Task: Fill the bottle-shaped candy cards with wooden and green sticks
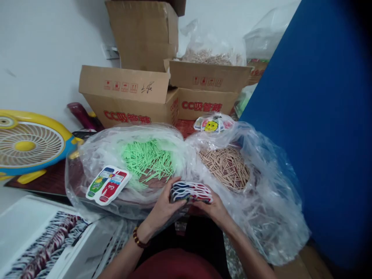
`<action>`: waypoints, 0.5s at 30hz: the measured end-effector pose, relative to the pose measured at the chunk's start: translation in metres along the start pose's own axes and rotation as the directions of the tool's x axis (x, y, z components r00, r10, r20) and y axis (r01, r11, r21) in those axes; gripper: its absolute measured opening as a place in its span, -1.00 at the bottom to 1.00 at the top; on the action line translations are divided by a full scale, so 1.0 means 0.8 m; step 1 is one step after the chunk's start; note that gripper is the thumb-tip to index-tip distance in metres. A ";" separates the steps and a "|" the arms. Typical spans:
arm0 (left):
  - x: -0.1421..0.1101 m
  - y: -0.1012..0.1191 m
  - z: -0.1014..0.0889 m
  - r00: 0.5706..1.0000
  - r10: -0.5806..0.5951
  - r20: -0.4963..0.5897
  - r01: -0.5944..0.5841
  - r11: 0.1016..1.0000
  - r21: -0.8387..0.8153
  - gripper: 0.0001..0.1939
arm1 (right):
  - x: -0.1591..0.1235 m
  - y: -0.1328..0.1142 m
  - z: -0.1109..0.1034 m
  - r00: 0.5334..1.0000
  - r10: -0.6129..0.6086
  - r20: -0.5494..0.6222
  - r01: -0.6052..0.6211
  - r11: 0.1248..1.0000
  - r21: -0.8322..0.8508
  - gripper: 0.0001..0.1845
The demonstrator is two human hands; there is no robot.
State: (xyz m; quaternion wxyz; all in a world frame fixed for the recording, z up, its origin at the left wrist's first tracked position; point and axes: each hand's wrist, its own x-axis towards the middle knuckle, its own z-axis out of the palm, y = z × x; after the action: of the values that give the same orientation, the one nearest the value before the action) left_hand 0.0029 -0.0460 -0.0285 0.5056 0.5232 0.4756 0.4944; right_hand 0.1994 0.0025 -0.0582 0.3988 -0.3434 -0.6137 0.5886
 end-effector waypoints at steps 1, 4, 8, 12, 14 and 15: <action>0.000 -0.008 0.000 1.000 -0.006 -0.012 0.006 1.000 -0.029 -0.35 | -0.001 0.009 -0.001 1.000 -0.001 -0.007 0.000 1.000 -0.019 -0.47; -0.001 -0.025 0.004 1.000 -0.008 -0.028 0.006 0.998 -0.067 -0.38 | -0.002 0.029 -0.001 0.999 -0.012 -0.044 0.008 0.997 -0.078 -0.52; -0.002 -0.023 0.008 0.999 0.006 -0.041 -0.006 1.000 -0.018 -0.48 | 0.000 0.027 0.004 0.997 -0.005 -0.075 0.002 0.999 -0.044 -0.60; -0.007 -0.028 0.009 0.999 0.000 -0.036 0.000 1.000 0.012 -0.52 | -0.002 0.019 0.008 0.999 -0.007 -0.038 0.003 0.994 -0.108 -0.63; -0.010 -0.037 0.010 0.999 -0.013 -0.051 0.014 1.000 0.011 -0.60 | -0.005 0.018 0.005 1.000 0.002 -0.003 -0.002 0.990 -0.140 -0.60; -0.011 -0.041 0.010 0.998 -0.020 -0.062 0.021 1.000 0.014 -0.63 | -0.005 0.018 0.002 1.000 0.010 0.011 -0.008 0.991 -0.135 -0.57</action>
State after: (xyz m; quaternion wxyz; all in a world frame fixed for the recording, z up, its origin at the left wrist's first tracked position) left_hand 0.0102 -0.0538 -0.0619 0.4917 0.5063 0.5000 0.5018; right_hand 0.1988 -0.0009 -0.0731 0.3686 -0.3689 -0.6528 0.5495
